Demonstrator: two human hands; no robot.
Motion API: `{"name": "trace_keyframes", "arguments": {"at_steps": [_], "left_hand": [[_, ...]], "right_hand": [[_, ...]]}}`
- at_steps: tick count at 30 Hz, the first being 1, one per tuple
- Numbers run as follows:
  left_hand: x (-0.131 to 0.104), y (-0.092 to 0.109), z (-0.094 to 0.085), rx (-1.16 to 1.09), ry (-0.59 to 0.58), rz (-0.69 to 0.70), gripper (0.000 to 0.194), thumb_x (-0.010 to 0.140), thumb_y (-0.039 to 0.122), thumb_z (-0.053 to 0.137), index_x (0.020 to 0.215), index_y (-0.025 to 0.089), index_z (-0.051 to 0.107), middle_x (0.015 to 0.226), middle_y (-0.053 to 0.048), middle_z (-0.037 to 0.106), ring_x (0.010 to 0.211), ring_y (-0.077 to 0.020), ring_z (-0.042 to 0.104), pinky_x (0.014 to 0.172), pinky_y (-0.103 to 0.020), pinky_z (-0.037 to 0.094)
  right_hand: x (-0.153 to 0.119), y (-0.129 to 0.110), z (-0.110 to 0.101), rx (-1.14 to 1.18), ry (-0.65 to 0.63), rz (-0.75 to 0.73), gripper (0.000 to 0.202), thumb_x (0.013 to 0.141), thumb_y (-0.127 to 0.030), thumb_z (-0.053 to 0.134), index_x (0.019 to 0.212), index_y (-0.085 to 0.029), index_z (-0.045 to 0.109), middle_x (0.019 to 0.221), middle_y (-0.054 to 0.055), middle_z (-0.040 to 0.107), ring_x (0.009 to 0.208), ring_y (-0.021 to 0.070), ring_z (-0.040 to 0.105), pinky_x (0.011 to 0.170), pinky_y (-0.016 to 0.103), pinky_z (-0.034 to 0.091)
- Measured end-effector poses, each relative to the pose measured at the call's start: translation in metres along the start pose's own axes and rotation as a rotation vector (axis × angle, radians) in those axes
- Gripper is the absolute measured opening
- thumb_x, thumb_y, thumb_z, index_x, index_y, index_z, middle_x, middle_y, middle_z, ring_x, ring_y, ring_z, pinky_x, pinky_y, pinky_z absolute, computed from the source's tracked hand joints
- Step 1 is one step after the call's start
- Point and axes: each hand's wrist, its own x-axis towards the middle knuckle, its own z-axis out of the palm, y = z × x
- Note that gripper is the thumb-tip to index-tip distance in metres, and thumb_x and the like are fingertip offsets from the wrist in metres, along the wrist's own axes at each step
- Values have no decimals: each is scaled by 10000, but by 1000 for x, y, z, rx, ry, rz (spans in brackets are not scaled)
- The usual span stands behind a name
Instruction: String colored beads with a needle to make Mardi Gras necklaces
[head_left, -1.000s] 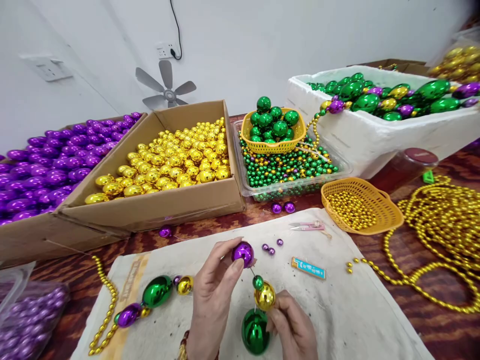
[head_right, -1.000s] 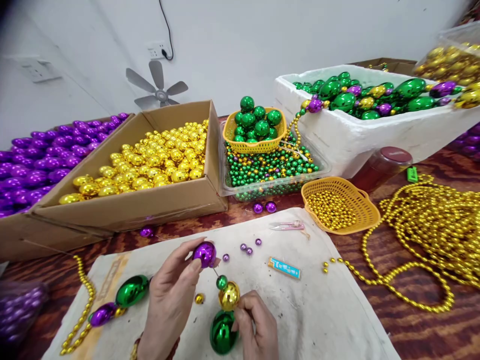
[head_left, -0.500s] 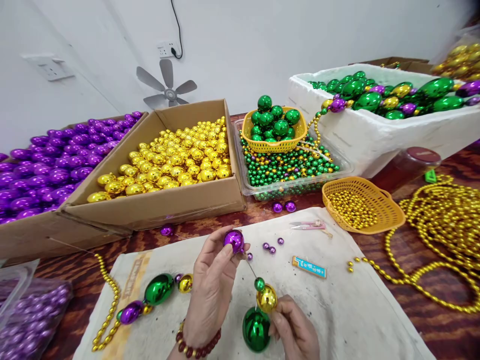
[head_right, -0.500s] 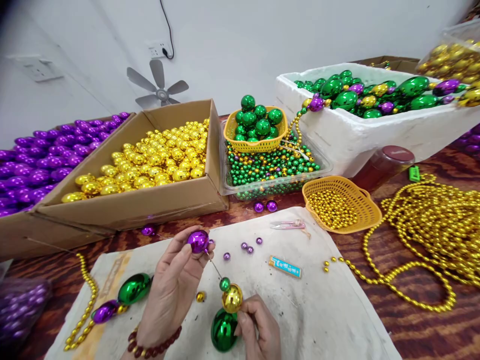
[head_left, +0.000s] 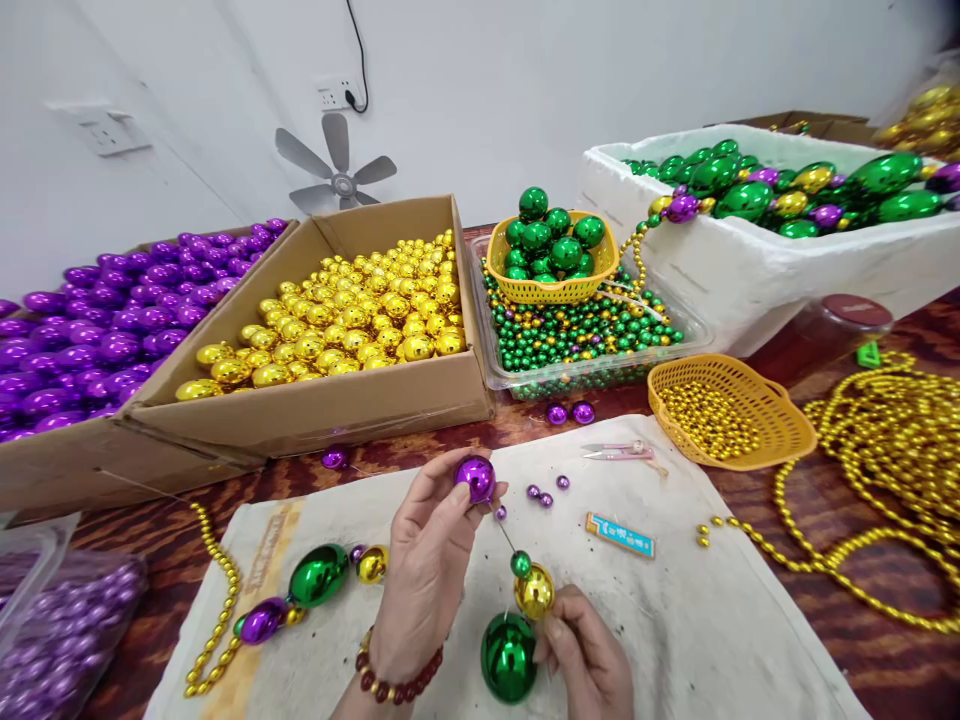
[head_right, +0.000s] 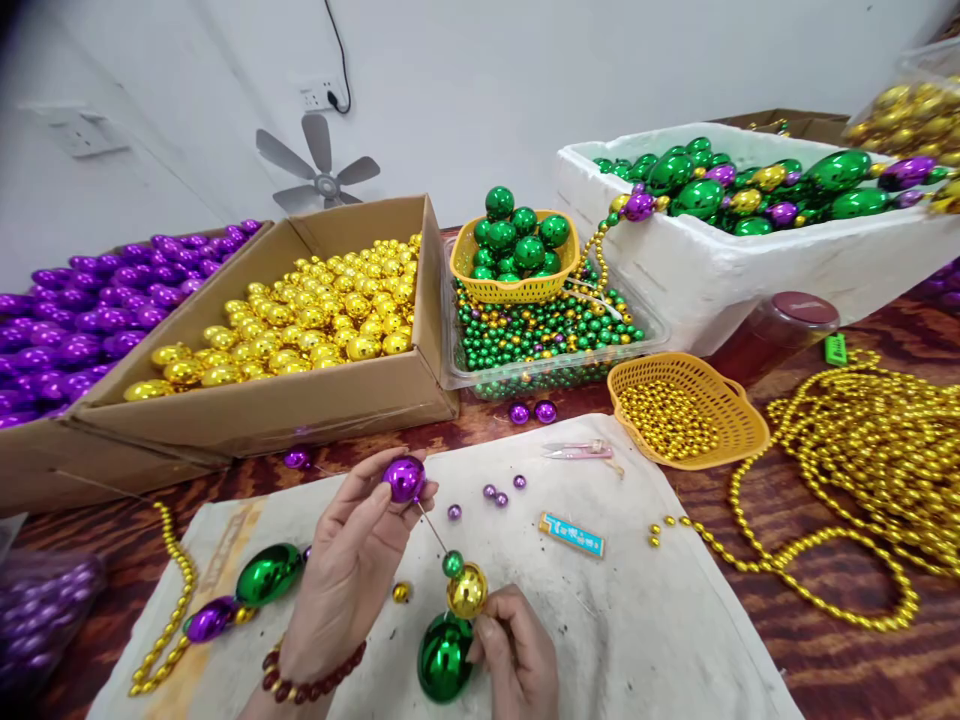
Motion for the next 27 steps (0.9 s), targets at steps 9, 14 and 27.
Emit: {"name": "trace_keyframes", "arguments": {"at_steps": [9,14,27], "left_hand": [[-20,-21,-5,189,-65,-37,305,862,239,633,1166,224,634,1160,-90,637,1024,-232,626,911,-340,482],[-21,-23,-4,172,-7,-63,344,843,294,653,1181,248,611,1144,-80,625,964,-223,652,810,-302,508],[12,-55,20,235,-151,-292,426,880,493,544,1237,261,511,657,24,597,457,-93,524,412,-176,374]], "right_hand": [[10,-10,17,127,6,48,275,925,-405,534,767,-189,594,610,-11,527,526,118,446,508,232,347],[14,-22,19,133,4,112,267,887,-404,590,758,-173,627,598,9,592,527,123,471,513,231,373],[25,-28,-5,-139,-87,84,208,909,-354,568,832,-174,639,619,-23,556,529,117,518,517,224,410]]}}
